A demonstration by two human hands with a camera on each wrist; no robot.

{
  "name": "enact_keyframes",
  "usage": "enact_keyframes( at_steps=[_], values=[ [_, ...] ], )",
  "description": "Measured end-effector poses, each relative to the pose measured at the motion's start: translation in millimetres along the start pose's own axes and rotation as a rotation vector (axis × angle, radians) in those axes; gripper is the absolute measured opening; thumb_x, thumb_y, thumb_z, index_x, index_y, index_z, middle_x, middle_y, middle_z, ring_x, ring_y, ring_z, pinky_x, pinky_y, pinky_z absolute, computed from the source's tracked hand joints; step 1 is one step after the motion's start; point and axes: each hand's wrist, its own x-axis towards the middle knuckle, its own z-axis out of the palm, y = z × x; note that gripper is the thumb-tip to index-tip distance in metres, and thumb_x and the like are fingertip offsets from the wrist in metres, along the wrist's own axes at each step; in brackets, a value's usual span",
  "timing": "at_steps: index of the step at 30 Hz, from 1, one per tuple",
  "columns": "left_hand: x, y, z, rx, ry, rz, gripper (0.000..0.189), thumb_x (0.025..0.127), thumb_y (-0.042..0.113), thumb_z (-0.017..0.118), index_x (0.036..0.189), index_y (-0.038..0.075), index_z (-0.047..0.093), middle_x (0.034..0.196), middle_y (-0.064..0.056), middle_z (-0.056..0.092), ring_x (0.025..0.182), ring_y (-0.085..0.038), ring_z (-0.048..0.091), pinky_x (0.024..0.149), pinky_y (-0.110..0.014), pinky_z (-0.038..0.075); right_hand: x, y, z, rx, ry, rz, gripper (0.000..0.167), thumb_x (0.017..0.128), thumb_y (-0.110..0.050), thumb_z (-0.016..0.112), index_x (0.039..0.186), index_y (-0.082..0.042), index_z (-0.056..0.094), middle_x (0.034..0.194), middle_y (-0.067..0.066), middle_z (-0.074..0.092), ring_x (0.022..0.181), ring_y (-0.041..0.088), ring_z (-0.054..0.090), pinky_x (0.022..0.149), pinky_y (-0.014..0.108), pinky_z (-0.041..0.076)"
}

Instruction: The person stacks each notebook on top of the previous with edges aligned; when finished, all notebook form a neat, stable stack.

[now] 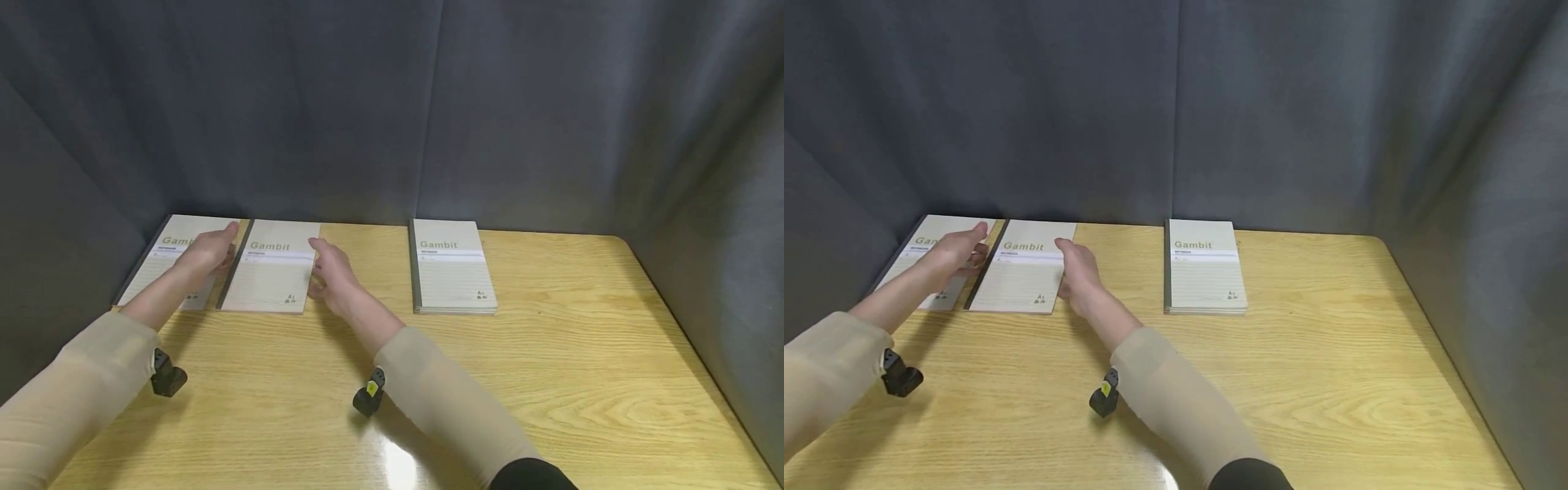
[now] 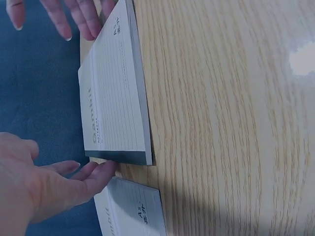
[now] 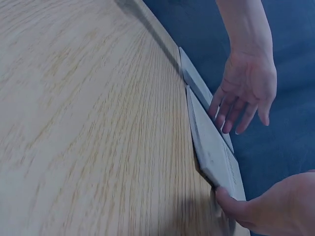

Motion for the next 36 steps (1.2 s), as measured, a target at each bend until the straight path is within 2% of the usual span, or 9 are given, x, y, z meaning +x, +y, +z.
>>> enact_keyframes(
  at_steps=[1,5,11,15,19,22,26,31,36],
  values=[
    [0.6,-1.3,-0.2,-0.014,0.009,-0.014,0.087,0.106,0.063,0.015,0.163,-0.002,0.009,0.165,-0.032,0.024,0.153,-0.046,0.03,0.125,-0.053,0.033,1.0,0,-1,0.004,0.009,0.011,0.072,0.102,-0.04,0.056,0.161,-0.009,0.03,0.165,0.023,0.031,0.148,0.036,0.042,0.116,0.051,0.045],
    [4.4,-8.1,-2.3,-0.079,0.011,0.011,0.076,0.11,0.043,0.037,0.161,-0.008,0.015,0.16,-0.032,0.031,0.148,-0.043,0.04,0.121,-0.047,0.043,6.4,4,-5,-0.032,-0.02,0.017,0.051,0.104,-0.021,0.054,0.149,0.002,0.046,0.147,0.021,0.054,0.12,0.026,0.061,0.103,0.037,0.053],
    [6.0,-11.4,-5.7,-0.108,-0.1,0.03,0.075,0.106,0.02,0.052,0.161,-0.009,0.009,0.164,-0.031,0.027,0.151,-0.042,0.037,0.126,-0.048,0.034,10.3,15,-18,-0.14,-0.068,-0.1,0.052,0.093,0.015,0.047,0.144,0.008,0.052,0.113,0.012,0.066,0.09,0.014,0.059,0.086,0.027,0.054],
    [5.2,-5.5,-2.3,-0.106,-0.123,0.087,0.072,0.107,0.016,0.052,0.163,-0.003,0.012,0.165,-0.028,0.028,0.151,-0.04,0.038,0.125,-0.047,0.036,10.9,15,-31,-0.176,-0.025,-0.185,0.051,0.091,0.015,0.052,0.139,0.003,0.06,0.111,0.013,0.069,0.082,0.013,0.062,0.074,0.026,0.053],
    [0.2,9.4,6.1,-0.094,-0.125,0.19,0.069,0.107,0.017,0.053,0.164,0.001,0.017,0.141,-0.018,0.045,0.121,-0.017,0.061,0.108,-0.03,0.054,9.1,2,-52,-0.202,-0.009,-0.232,0.053,0.09,0.013,0.056,0.141,0.001,0.06,0.121,0.015,0.069,0.081,0.013,0.066,0.073,0.028,0.056],
    [-4.3,24.3,15.2,-0.058,-0.162,0.268,0.071,0.107,0.02,0.054,0.164,0.004,0.015,0.13,-0.011,0.047,0.101,-0.003,0.061,0.096,-0.022,0.058,4.8,-10,-74,-0.255,0.001,-0.254,0.052,0.091,0.008,0.058,0.143,0.0,0.058,0.127,0.017,0.067,0.083,0.013,0.067,0.078,0.029,0.058],
    [-6.1,46.3,33.7,-0.047,-0.254,0.325,0.078,0.106,0.019,0.056,0.166,0.005,0.008,0.133,-0.015,0.048,0.094,-0.005,0.063,0.089,-0.023,0.06,-4.5,-26,-106,-0.32,0.028,-0.266,0.052,0.093,0.004,0.059,0.144,-0.002,0.057,0.134,0.013,0.063,0.094,0.013,0.064,0.087,0.029,0.058],
    [-3.5,73.9,67.3,-0.093,-0.299,0.346,0.082,0.103,0.012,0.06,0.165,0.005,0.008,0.124,-0.015,0.05,0.082,-0.008,0.064,0.083,-0.026,0.063,-14.7,-44,-147,-0.385,0.083,-0.249,0.052,0.094,0.0,0.059,0.146,-0.006,0.057,0.134,0.012,0.061,0.105,0.015,0.062,0.096,0.03,0.056],
    [1.8,99.9,104.7,-0.161,-0.303,0.332,0.082,0.101,0.007,0.063,0.166,0.006,0.012,0.11,-0.011,0.054,0.076,-0.011,0.066,0.093,-0.04,0.063,-21.0,-55,-186,-0.46,0.173,-0.219,0.053,0.094,-0.002,0.06,0.147,-0.007,0.057,0.14,0.014,0.061,0.109,0.015,0.059,0.092,0.023,0.052]
  ],
)
